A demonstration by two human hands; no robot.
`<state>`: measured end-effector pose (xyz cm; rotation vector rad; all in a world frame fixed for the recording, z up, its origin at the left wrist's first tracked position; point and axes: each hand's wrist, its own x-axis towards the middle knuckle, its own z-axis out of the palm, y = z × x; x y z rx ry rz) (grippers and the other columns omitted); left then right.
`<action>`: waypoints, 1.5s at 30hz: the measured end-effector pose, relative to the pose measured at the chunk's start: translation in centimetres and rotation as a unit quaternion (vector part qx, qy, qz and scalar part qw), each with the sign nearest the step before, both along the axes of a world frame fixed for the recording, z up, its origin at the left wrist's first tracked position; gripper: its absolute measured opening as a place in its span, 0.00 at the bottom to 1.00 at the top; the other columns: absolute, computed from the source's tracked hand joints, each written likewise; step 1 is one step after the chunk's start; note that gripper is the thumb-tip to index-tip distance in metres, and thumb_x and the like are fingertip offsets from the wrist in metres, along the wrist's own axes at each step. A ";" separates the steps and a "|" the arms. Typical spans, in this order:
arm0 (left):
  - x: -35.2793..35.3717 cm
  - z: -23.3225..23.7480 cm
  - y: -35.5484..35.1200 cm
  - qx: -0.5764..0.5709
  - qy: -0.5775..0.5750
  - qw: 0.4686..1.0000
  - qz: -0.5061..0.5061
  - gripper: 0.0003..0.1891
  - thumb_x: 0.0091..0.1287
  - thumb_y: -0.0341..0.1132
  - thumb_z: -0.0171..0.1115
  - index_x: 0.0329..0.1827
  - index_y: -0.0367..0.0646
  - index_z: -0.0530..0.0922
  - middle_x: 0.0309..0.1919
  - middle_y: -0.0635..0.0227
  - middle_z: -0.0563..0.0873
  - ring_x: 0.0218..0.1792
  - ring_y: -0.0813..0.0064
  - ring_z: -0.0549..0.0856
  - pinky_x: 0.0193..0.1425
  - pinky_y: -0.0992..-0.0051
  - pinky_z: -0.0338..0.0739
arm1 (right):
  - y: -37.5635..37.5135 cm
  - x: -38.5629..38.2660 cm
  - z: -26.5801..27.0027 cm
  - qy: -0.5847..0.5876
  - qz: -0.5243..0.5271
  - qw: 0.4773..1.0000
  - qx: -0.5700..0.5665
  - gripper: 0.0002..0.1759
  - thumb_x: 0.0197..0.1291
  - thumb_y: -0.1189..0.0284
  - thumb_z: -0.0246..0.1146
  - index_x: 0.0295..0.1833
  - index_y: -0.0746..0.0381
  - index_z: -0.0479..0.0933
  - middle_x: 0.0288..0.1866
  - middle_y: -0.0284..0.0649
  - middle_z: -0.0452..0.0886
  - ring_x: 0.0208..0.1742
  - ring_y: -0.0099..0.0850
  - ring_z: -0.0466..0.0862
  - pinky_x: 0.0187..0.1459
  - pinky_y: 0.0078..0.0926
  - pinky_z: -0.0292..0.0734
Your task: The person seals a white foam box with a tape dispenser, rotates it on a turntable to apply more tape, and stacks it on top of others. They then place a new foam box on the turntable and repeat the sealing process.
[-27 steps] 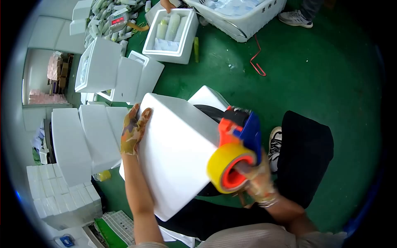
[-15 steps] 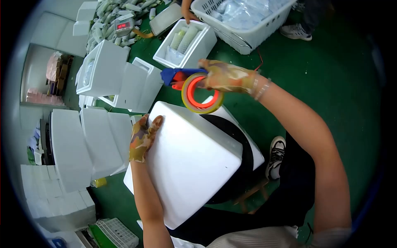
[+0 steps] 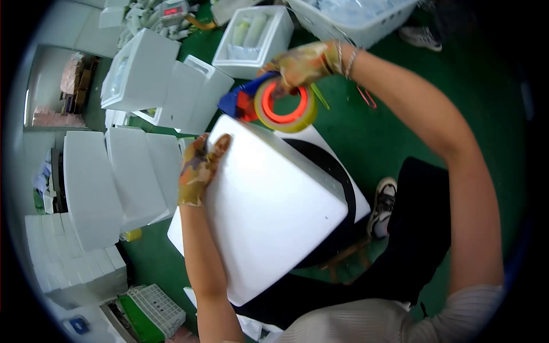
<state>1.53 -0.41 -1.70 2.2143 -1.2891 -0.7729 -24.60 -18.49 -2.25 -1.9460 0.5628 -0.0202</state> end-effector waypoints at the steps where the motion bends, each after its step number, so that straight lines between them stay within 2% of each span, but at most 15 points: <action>1: -0.7 0.6 0.2 -0.012 0.064 0.998 0.020 0.41 0.57 0.54 0.71 0.63 0.29 0.69 0.56 0.53 0.78 0.56 0.64 0.78 0.61 0.74 0.70 | 0.9 -0.3 0.4 -0.002 -0.028 0.999 0.021 0.29 0.56 0.70 0.64 0.64 0.65 0.69 0.47 0.40 0.81 0.42 0.25 0.81 0.44 0.22 0.79; 7: -1.1 1.3 -0.3 0.024 0.038 0.998 0.039 0.43 0.54 0.58 0.72 0.63 0.34 0.68 0.49 0.65 0.80 0.40 0.81 0.76 0.42 0.85 0.70 | 5.5 -8.0 -1.7 -0.039 0.009 0.998 -0.045 0.31 0.56 0.64 0.64 0.63 0.68 0.68 0.46 0.40 0.80 0.41 0.26 0.79 0.44 0.22 0.78; 8: -1.2 1.4 -0.3 0.030 0.035 0.997 0.064 0.41 0.52 0.56 0.74 0.62 0.34 0.72 0.55 0.55 0.79 0.53 0.69 0.79 0.59 0.80 0.71 | 8.1 -10.2 -0.9 -0.088 -0.038 0.994 0.057 0.27 0.57 0.63 0.63 0.60 0.64 0.70 0.41 0.38 0.81 0.39 0.25 0.79 0.43 0.23 0.77; 9: -0.7 1.0 -0.4 0.032 0.025 0.997 0.064 0.41 0.52 0.56 0.74 0.62 0.35 0.72 0.56 0.55 0.79 0.54 0.68 0.79 0.60 0.79 0.71 | 10.6 -11.5 1.8 0.064 -0.078 0.994 0.030 0.24 0.59 0.63 0.63 0.58 0.63 0.71 0.38 0.38 0.81 0.38 0.24 0.79 0.42 0.24 0.76; 14: 1.5 -0.6 -0.2 -0.016 0.086 0.993 0.079 0.42 0.52 0.60 0.71 0.64 0.38 0.72 0.57 0.55 0.79 0.56 0.64 0.79 0.63 0.75 0.69 | 22.7 -17.1 0.1 -0.074 -0.210 0.974 0.040 0.22 0.61 0.70 0.60 0.60 0.63 0.70 0.46 0.47 0.81 0.48 0.41 0.82 0.53 0.31 0.74; 16: 2.8 -1.3 0.1 -0.033 -0.042 0.997 0.060 0.44 0.53 0.63 0.68 0.65 0.38 0.71 0.57 0.55 0.80 0.58 0.60 0.78 0.66 0.72 0.66 | 25.7 -15.4 -0.8 -0.055 -0.276 0.945 -0.167 0.21 0.61 0.70 0.60 0.60 0.64 0.70 0.49 0.50 0.79 0.51 0.46 0.80 0.54 0.33 0.74; 20: 0.7 1.2 4.5 -0.192 -0.269 0.943 -0.032 0.35 0.60 0.47 0.68 0.67 0.39 0.67 0.63 0.53 0.73 0.65 0.56 0.71 0.70 0.66 0.62 | 25.8 -12.5 -1.2 -0.035 -0.361 0.925 -0.114 0.23 0.60 0.68 0.60 0.59 0.65 0.70 0.46 0.51 0.80 0.50 0.47 0.80 0.54 0.34 0.74; 22: -0.6 0.3 10.7 -0.236 -0.091 0.964 -0.088 0.37 0.60 0.41 0.68 0.70 0.40 0.62 0.65 0.52 0.69 0.68 0.55 0.67 0.71 0.65 0.60 | 23.8 -11.6 -1.5 -0.019 -0.360 0.933 -0.029 0.24 0.58 0.66 0.60 0.59 0.63 0.70 0.42 0.50 0.81 0.49 0.48 0.81 0.54 0.34 0.74; 26: -7.2 6.7 24.9 0.023 -0.237 0.833 -0.499 0.44 0.58 0.60 0.64 0.74 0.48 0.60 0.74 0.49 0.56 0.75 0.50 0.52 0.76 0.51 0.37 | 16.0 -7.6 -5.8 0.036 -0.118 0.946 -0.300 0.06 0.53 0.73 0.59 0.38 0.60 0.79 0.35 0.45 0.83 0.44 0.38 0.84 0.60 0.36 0.72; 28: -8.9 7.0 27.1 0.043 -0.211 0.820 -0.530 0.45 0.54 0.65 0.63 0.73 0.55 0.63 0.74 0.49 0.54 0.76 0.47 0.50 0.76 0.50 0.35 | 11.5 -4.4 -8.7 -0.112 -0.043 0.829 -0.546 0.04 0.53 0.74 0.57 0.28 0.59 0.77 0.34 0.43 0.84 0.43 0.33 0.84 0.62 0.36 0.70; 30: -9.9 6.2 25.5 0.003 -0.225 0.818 -0.529 0.46 0.51 0.64 0.64 0.73 0.55 0.63 0.74 0.49 0.55 0.75 0.45 0.50 0.76 0.48 0.35 | 9.6 -1.6 -6.7 -0.032 -0.060 0.976 -0.205 0.26 0.58 0.64 0.61 0.59 0.67 0.71 0.42 0.42 0.81 0.43 0.29 0.80 0.50 0.27 0.76; 34: -13.6 5.5 24.5 -0.035 -0.223 0.855 -0.467 0.43 0.53 0.58 0.65 0.72 0.50 0.64 0.74 0.46 0.55 0.75 0.45 0.50 0.76 0.48 0.36 | 10.9 1.0 -0.4 0.062 -0.088 0.983 -0.151 0.24 0.58 0.66 0.58 0.56 0.70 0.73 0.51 0.48 0.81 0.48 0.33 0.79 0.55 0.25 0.73; 36: -14.4 5.1 24.7 -0.049 -0.243 0.865 -0.437 0.45 0.50 0.58 0.68 0.71 0.46 0.66 0.73 0.43 0.56 0.75 0.43 0.51 0.76 0.48 0.38 | 11.0 -1.8 -1.2 0.037 0.054 0.937 -0.343 0.25 0.56 0.72 0.55 0.61 0.68 0.72 0.51 0.46 0.81 0.42 0.33 0.79 0.49 0.23 0.74; 38: -14.8 5.3 24.6 -0.053 -0.247 0.869 -0.426 0.45 0.50 0.55 0.69 0.71 0.46 0.65 0.73 0.43 0.56 0.75 0.42 0.51 0.75 0.47 0.39 | 12.9 -6.1 -3.4 -0.070 -0.068 0.991 -0.087 0.29 0.50 0.71 0.59 0.62 0.61 0.71 0.35 0.42 0.83 0.31 0.34 0.78 0.36 0.31 0.75; 45: -17.8 4.7 24.2 -0.062 -0.300 0.883 -0.355 0.47 0.55 0.54 0.66 0.73 0.37 0.58 0.72 0.39 0.54 0.74 0.40 0.50 0.73 0.45 0.41 | 25.2 -20.1 1.8 0.023 -0.086 0.996 0.022 0.27 0.48 0.82 0.51 0.58 0.64 0.74 0.30 0.34 0.77 0.29 0.19 0.70 0.30 0.25 0.70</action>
